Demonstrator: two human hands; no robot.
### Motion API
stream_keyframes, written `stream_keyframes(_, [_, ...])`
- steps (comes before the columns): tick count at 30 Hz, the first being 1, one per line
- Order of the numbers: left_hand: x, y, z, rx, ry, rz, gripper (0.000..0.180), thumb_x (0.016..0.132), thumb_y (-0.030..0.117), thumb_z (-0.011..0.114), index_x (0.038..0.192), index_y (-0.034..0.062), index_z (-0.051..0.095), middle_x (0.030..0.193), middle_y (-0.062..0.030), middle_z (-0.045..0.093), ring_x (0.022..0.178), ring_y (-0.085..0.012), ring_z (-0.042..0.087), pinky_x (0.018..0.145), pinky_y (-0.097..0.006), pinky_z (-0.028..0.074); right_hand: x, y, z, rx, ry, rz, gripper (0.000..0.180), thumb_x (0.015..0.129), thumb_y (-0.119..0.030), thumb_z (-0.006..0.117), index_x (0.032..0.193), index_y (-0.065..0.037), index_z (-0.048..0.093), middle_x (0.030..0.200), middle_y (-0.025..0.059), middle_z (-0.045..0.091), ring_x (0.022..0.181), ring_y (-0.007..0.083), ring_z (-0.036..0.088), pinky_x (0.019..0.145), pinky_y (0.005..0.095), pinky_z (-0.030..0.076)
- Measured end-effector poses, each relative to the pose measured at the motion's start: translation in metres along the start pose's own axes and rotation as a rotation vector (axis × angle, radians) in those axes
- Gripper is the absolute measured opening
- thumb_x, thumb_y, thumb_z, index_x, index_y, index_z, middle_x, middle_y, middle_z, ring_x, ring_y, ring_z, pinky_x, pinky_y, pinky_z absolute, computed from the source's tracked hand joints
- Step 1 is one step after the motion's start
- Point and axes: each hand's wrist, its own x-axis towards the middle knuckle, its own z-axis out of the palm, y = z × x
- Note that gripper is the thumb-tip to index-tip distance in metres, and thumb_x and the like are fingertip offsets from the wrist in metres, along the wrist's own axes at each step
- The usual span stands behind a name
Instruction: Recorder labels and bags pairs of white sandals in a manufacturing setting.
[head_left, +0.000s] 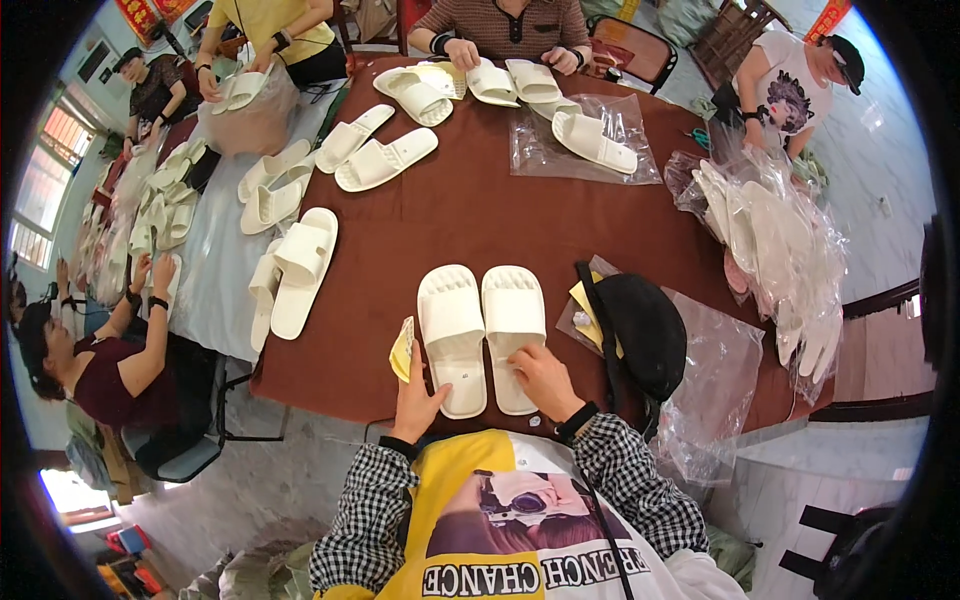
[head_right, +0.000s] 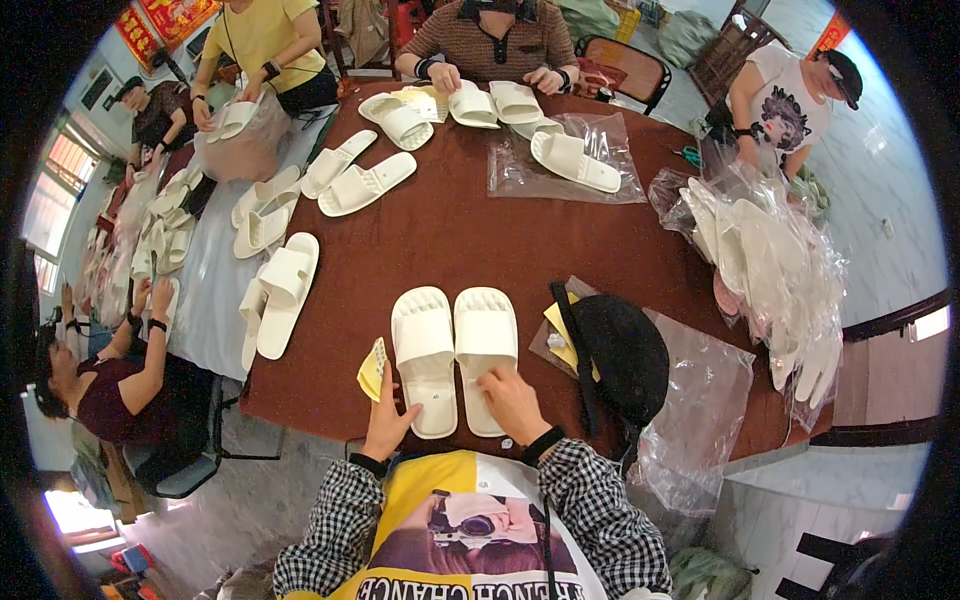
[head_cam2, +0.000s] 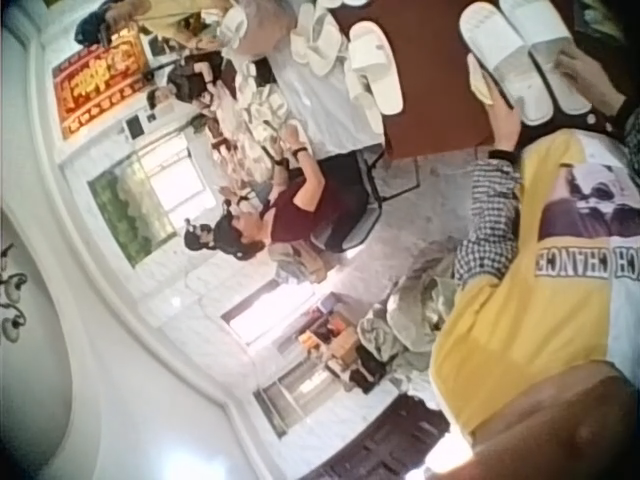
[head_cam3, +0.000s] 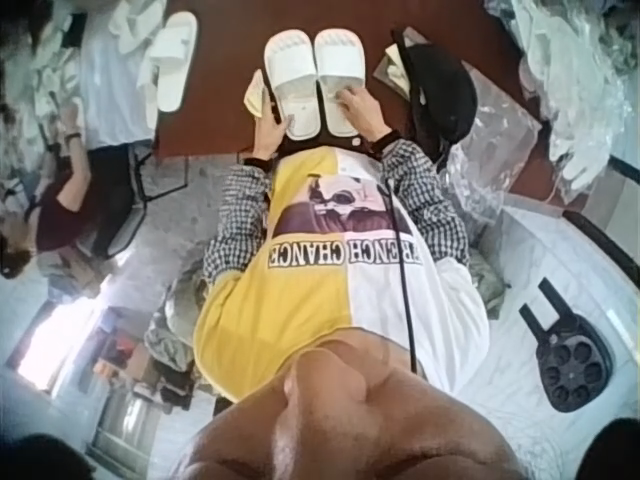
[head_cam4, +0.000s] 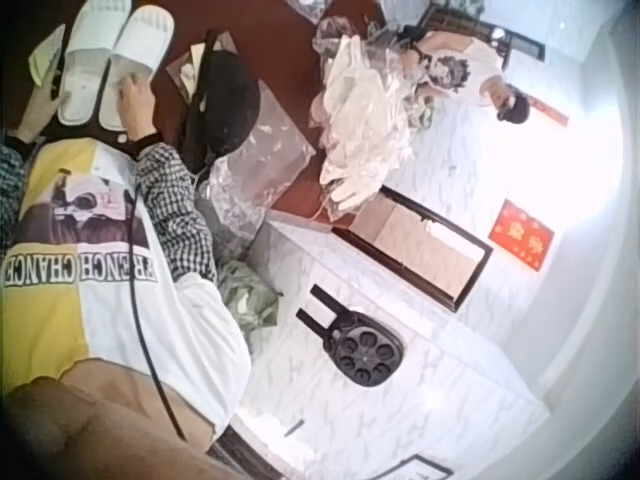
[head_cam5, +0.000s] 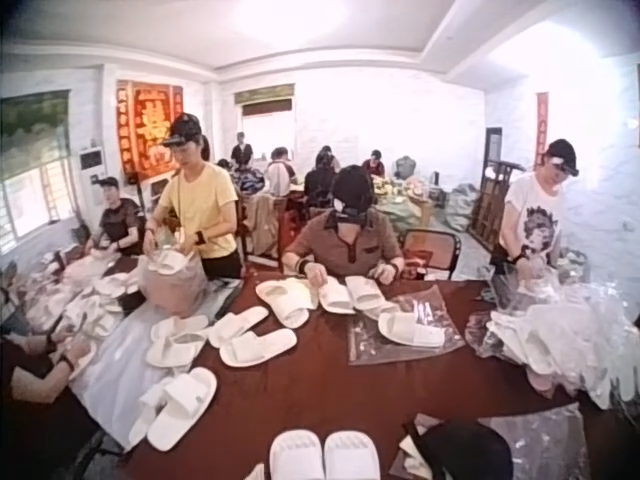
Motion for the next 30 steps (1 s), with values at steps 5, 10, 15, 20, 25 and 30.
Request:
stream_keyframes(5, [-0.003,0.007,0.009,0.225,0.018,0.116,0.116,0.068,0.027,0.084,0.154,0.0016,0.010,0.149,-0.0238,0.033,0.132,-0.0423,0.034,0.109,-0.046,0.026,0.013,-0.024,0.028,0.226,-0.158,-0.108,0.011,0.084,-0.007,0.061,0.095,-0.007,0.063,0.095,0.0115,0.059,0.087,0.0334,0.061,0.073,0.0424,0.051])
stream_keyframes(10, [-0.003,0.004,0.010,0.322,0.023,0.164,0.119,0.067,0.033,0.085,0.154,0.0035,0.011,0.149,-0.0228,0.032,0.135,-0.0397,0.031,0.110,-0.049,0.021,0.021,-0.034,0.048,0.126,-0.142,-0.085,0.011,0.083,-0.010,0.062,0.093,-0.006,0.061,0.091,0.0125,0.059,0.086,0.0332,0.062,0.068,0.0436,0.051])
stream_keyframes(15, [-0.004,0.004,0.010,0.321,0.028,0.152,0.118,0.067,0.036,0.085,0.154,0.0036,0.012,0.148,-0.0231,0.034,0.134,-0.0396,0.033,0.109,-0.049,0.022,0.027,-0.037,0.051,-0.004,-0.171,-0.167,0.010,0.082,-0.010,0.062,0.089,-0.004,0.059,0.088,0.0126,0.058,0.084,0.0320,0.063,0.067,0.0422,0.052])
stream_keyframes(20, [-0.004,-0.002,0.012,0.312,0.055,0.202,0.115,0.069,0.037,0.083,0.154,0.0045,0.014,0.148,-0.0225,0.035,0.134,-0.0397,0.033,0.109,-0.049,0.024,0.029,-0.037,0.056,-0.136,-0.140,-0.305,0.010,0.078,-0.007,0.061,0.087,-0.002,0.058,0.086,0.0127,0.057,0.083,0.0299,0.063,0.065,0.0387,0.054])
stream_keyframes(25, [-0.006,-0.004,0.013,0.310,0.074,0.222,0.114,0.070,0.040,0.082,0.154,0.0050,0.015,0.147,-0.0219,0.036,0.133,-0.0392,0.034,0.108,-0.049,0.024,0.036,-0.045,0.057,-0.302,-0.165,-0.399,0.009,0.075,-0.007,0.061,0.082,-0.003,0.059,0.081,0.0116,0.057,0.076,0.0260,0.064,0.059,0.0346,0.054])
stream_keyframes(30, [-0.005,-0.006,0.013,0.318,0.048,0.218,0.117,0.070,0.043,0.082,0.155,0.0035,0.011,0.152,-0.0249,0.030,0.136,-0.0418,0.033,0.110,-0.051,0.024,0.039,-0.041,0.060,-0.393,-0.210,-0.467,0.007,0.076,-0.007,0.059,0.082,-0.003,0.060,0.081,0.0117,0.057,0.073,0.0256,0.064,0.057,0.0355,0.053])
